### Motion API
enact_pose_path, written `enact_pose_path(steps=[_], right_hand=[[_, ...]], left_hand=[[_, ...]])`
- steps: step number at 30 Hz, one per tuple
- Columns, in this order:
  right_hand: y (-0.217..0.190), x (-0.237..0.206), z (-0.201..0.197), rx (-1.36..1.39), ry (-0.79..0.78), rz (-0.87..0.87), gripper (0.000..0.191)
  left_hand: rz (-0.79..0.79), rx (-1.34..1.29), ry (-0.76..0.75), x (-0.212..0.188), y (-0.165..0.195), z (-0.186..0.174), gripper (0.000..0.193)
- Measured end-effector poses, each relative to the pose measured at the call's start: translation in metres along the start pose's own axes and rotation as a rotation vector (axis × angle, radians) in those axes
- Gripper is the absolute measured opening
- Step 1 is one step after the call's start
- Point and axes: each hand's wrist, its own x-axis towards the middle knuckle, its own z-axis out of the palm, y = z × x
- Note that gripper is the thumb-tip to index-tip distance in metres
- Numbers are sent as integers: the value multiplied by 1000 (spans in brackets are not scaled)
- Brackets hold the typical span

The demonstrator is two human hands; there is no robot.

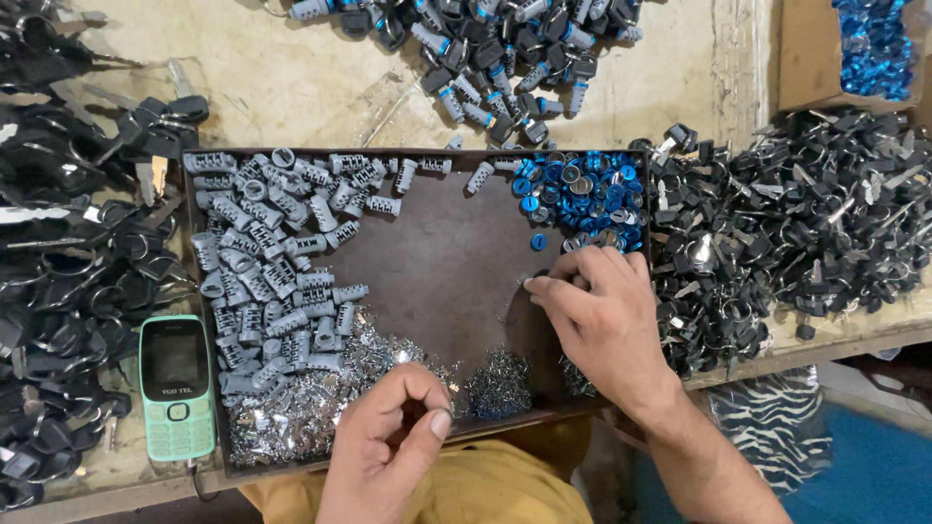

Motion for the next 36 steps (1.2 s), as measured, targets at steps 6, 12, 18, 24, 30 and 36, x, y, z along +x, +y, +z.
enact_pose_path(steps=[6, 12, 18, 24, 30, 36], right_hand=[[-3, 11, 10, -92, 9, -99, 18], [-12, -7, 3, 284, -2, 105, 13], [-41, -42, -3, 1029, -109, 271, 4], [-55, -54, 3, 1203, -131, 318, 8], [-49, -57, 3, 1316, -193, 364, 8], [-47, -55, 5, 1449, -241, 383, 7]], left_hand=[[54, -68, -47, 4, -1, 5, 8], [2, -85, -34, 9, 7, 14, 8], [-35, -140, -81, 14, 15, 21, 5], [48, -175, -160, 12, 19, 22, 12], [42, -175, -181, 12, 20, 17, 13], [27, -201, -189, 12, 19, 16, 14]])
